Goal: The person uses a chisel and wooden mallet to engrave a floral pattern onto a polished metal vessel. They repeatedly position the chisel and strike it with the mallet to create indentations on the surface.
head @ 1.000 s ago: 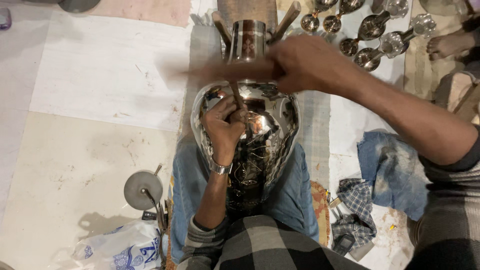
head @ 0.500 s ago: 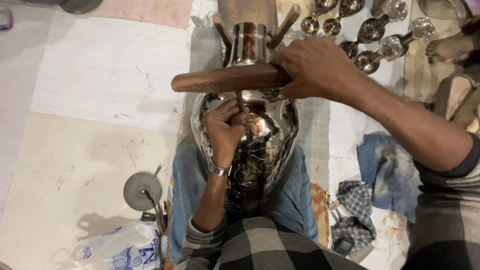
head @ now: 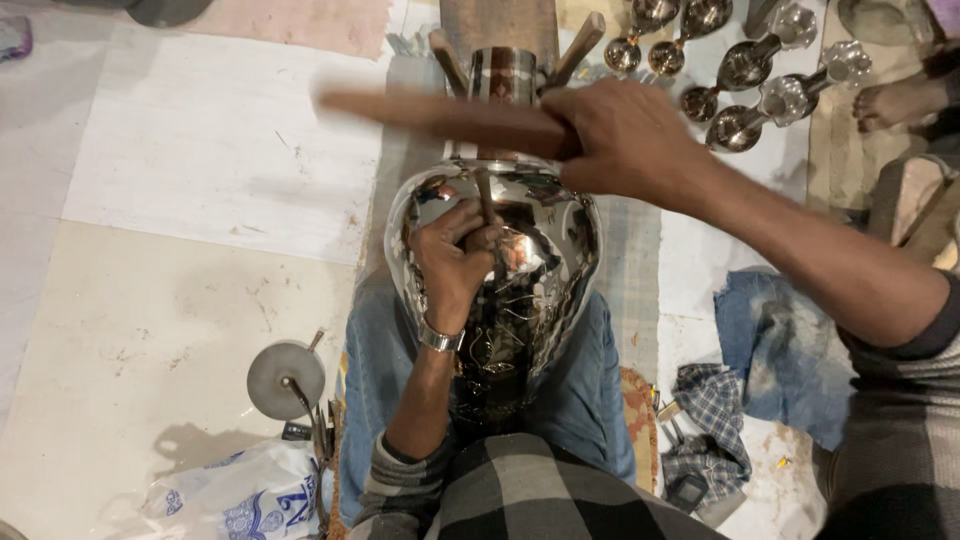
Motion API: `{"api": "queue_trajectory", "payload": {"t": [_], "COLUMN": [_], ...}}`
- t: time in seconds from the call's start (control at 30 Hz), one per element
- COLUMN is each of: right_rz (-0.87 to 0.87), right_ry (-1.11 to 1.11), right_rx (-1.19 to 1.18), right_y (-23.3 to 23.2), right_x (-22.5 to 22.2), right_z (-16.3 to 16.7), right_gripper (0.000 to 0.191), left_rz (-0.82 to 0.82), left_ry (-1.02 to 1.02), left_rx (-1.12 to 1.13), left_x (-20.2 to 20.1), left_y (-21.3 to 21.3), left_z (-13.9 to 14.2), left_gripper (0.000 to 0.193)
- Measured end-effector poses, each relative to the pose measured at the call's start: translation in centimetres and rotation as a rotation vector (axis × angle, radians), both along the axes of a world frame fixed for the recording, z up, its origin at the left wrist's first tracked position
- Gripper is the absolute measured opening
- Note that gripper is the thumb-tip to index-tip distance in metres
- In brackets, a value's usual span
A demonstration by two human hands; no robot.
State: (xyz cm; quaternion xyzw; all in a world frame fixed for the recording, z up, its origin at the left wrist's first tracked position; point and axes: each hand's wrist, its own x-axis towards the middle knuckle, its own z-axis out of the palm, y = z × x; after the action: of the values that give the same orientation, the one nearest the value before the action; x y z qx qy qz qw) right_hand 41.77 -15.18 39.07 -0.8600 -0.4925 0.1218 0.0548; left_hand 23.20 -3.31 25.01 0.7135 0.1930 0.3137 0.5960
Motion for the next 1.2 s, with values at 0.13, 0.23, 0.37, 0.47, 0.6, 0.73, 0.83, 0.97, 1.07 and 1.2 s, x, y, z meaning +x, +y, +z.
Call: {"api": "queue_trajectory", "payload": {"t": [0.13, 0.23, 0.37, 0.47, 0.6, 0.73, 0.83, 0.97, 1.07, 1.2], "right_rz": [0.124, -0.008, -0.023, -0.056, 0.003, -0.082, 0.037, -0.048, -0.032, -0.064], "right_ry": [-0.095, 0.006, 0.063, 0.106, 0.025, 0.235, -0.081, 0.199, 0.127, 0.143], "right_rx": [-0.154, 0.010, -0.125, 0.014, -0.006, 0.151, -0.144, 0.119, -0.040, -0.080], "right_y": [0.1, 0.2, -0.1, -0.6, -1.2, -1.6, -1.6, -1.6, -1.6, -2.0], "right_x": [0.0, -0.2, -0.5, -0.7, -0.4, -0.4, -0.6, -1.0, -1.1, -1.1], "right_z": [0.2, 0.4, 0.7, 0.7, 0.1, -0.6, -0.8, -0.6, -0.2, 0.0], "right_gripper": [0.034, 0.031, 0.033, 0.039, 0.047, 0.029, 0.038, 0.024, 0.026, 0.022], "left_rz": [-0.001, -0.016, -0.035, -0.056, -0.067, -0.074, -0.100, -0.139, -0.122, -0.128], "left_ry": [0.054, -0.022, -0.063, -0.041, -0.028, -0.047, -0.019, 0.009, -0.021, -0.037], "left_rx": [-0.068, -0.017, -0.048, -0.002, -0.025, -0.054, -0.049, 0.046, -0.001, -0.009], "left_x": [0.1, 0.1, 0.3, 0.2, 0.3, 0.1, 0.1, 0.1, 0.1, 0.0], "left_y": [0.1, 0.3, 0.4, 0.7, 1.0, 0.9, 1.0, 1.3, 1.4, 1.4], "left_z": [-0.5, -1.2, -2.2, -2.6, -2.6, -2.3, -2.1, -2.0, -2.1, -2.2], "left_gripper": [0.034, 0.039, 0.035, 0.034, 0.036, 0.040, 0.038, 0.032, 0.034, 0.040]}}
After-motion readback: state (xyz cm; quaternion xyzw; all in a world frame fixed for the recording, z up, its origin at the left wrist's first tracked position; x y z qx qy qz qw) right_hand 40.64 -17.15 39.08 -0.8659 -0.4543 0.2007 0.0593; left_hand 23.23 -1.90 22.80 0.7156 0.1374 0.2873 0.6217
